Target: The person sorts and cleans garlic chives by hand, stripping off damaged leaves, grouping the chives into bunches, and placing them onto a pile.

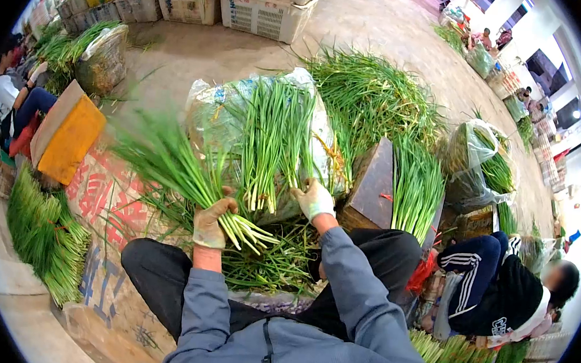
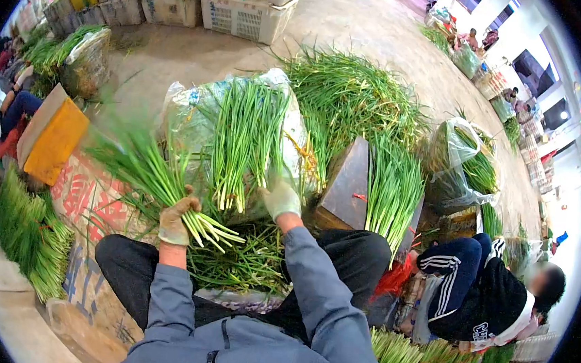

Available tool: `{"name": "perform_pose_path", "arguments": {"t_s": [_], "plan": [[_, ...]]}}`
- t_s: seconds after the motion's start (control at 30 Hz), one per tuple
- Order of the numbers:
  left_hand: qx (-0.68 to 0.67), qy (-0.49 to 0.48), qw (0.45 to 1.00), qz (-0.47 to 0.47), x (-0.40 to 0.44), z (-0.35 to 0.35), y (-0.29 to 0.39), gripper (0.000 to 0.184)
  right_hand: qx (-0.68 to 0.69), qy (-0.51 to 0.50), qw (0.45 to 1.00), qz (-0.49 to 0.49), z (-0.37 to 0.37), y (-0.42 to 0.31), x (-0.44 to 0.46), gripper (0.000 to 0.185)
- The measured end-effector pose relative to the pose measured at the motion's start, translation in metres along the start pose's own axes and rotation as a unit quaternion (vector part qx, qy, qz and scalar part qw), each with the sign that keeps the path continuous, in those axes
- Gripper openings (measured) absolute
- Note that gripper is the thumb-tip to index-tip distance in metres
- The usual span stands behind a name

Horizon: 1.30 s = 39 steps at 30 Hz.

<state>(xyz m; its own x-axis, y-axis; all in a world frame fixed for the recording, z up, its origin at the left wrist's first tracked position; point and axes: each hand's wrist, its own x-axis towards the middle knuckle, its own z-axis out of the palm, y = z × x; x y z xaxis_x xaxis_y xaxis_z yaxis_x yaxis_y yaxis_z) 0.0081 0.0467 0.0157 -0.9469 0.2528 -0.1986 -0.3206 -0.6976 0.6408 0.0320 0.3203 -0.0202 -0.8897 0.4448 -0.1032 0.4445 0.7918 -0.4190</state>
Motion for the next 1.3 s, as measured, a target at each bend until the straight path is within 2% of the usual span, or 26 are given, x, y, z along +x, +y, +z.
{"name": "perform_pose_path", "arguments": {"t_s": [0.03,0.07,0.13,0.17,0.23,0.3,0.37,0.4,0.5,0.6,0.7,0.73,0.77,0.83,0.87,0.9,0.97,1.0,1.07,1.1,1.17,1.2,1.23,1.27,1.3], "plan": [[-0.048,-0.008,0.999,-0.022,0.006,-0.017,-0.007,0.041,-0.053,-0.025,0.998,-0.023,0.019,0.016,0.016,0.043],[-0.079,-0.009,0.997,0.001,0.003,-0.004,-0.006,0.043,-0.049,-0.022,0.998,-0.024,0.020,0.019,0.019,0.043],[-0.015,-0.004,1.000,-0.010,0.006,-0.008,-0.009,0.045,0.182,-0.103,0.978,0.008,0.011,0.013,0.014,0.036],[0.014,0.016,0.999,-0.025,0.008,-0.013,-0.015,0.042,0.297,-0.135,0.945,0.030,0.002,0.008,0.006,0.032],[0.065,0.026,0.996,-0.056,0.010,-0.012,-0.024,0.036,0.548,-0.184,0.805,0.130,-0.049,-0.035,-0.048,0.027],[0.141,0.034,0.984,-0.107,0.013,-0.011,-0.038,0.030,0.492,-0.258,0.824,0.110,-0.042,-0.040,-0.076,0.029],[0.162,0.030,0.975,-0.149,0.008,-0.001,-0.041,0.022,0.460,-0.283,0.837,0.091,-0.033,-0.044,-0.098,0.027],[0.155,0.042,0.970,-0.180,0.009,-0.002,-0.047,0.026,0.457,-0.282,0.840,0.081,-0.028,-0.047,-0.106,0.024],[0.159,-0.007,0.977,-0.142,0.007,0.000,-0.056,0.030,0.408,-0.289,0.864,0.052,-0.023,-0.052,-0.119,0.022],[0.150,-0.031,0.976,-0.153,0.009,-0.010,-0.060,0.031,0.378,-0.324,0.867,0.012,-0.022,-0.048,-0.116,0.025],[0.172,-0.015,0.973,-0.153,0.005,-0.020,-0.061,0.033,0.400,-0.241,0.883,0.043,-0.017,-0.053,-0.107,0.032],[0.232,-0.007,0.960,-0.157,0.004,-0.021,-0.058,0.033,0.393,-0.220,0.892,0.041,-0.017,-0.055,-0.102,0.036],[0.233,-0.008,0.960,-0.155,0.002,-0.020,-0.058,0.033,0.386,-0.197,0.900,0.039,-0.017,-0.056,-0.098,0.039],[0.228,-0.016,0.966,-0.124,-0.002,-0.015,-0.058,0.033,0.438,-0.121,0.887,0.078,0.007,-0.048,-0.085,0.040],[0.226,-0.011,0.967,-0.117,-0.004,-0.013,-0.056,0.025,0.406,-0.061,0.911,0.030,0.019,-0.042,-0.081,0.040],[0.226,-0.009,0.967,-0.116,-0.006,-0.012,-0.051,0.025,0.372,-0.002,0.928,-0.018,0.024,-0.039,-0.077,0.040],[0.095,-0.023,0.969,-0.228,-0.011,-0.008,-0.042,0.029,0.372,-0.039,0.927,-0.015,0.034,-0.031,-0.071,0.042],[0.058,-0.023,0.966,-0.252,-0.009,-0.011,-0.042,0.027,0.442,-0.138,0.886,0.021,0.020,-0.038,-0.072,0.044],[0.039,-0.027,0.963,-0.264,-0.012,-0.016,-0.045,0.026,0.549,-0.224,0.804,-0.032,0.016,-0.044,-0.072,0.043],[0.018,-0.028,0.961,-0.275,-0.014,-0.016,-0.044,0.025,0.550,-0.223,0.804,-0.033,0.015,-0.044,-0.070,0.043],[0.038,-0.025,0.959,-0.279,-0.015,-0.018,-0.041,0.027,0.347,-0.212,0.907,-0.113,0.013,-0.044,-0.067,0.038],[0.097,-0.006,0.958,-0.270,-0.017,-0.012,-0.037,0.028,0.284,-0.178,0.932,-0.135,0.008,-0.046,-0.067,0.031],[0.155,0.012,0.953,-0.259,-0.017,-0.008,-0.034,0.030,0.283,-0.179,0.932,-0.135,0.003,-0.048,-0.068,0.031],[0.190,-0.002,0.954,-0.231,-0.015,-0.010,-0.036,0.041,0.271,-0.163,0.934,-0.165,-0.002,-0.048,-0.071,0.028],[0.192,-0.014,0.956,-0.220,-0.013,-0.014,-0.040,0.046,0.259,-0.147,0.935,-0.192,-0.009,-0.049,-0.075,0.026]]}}
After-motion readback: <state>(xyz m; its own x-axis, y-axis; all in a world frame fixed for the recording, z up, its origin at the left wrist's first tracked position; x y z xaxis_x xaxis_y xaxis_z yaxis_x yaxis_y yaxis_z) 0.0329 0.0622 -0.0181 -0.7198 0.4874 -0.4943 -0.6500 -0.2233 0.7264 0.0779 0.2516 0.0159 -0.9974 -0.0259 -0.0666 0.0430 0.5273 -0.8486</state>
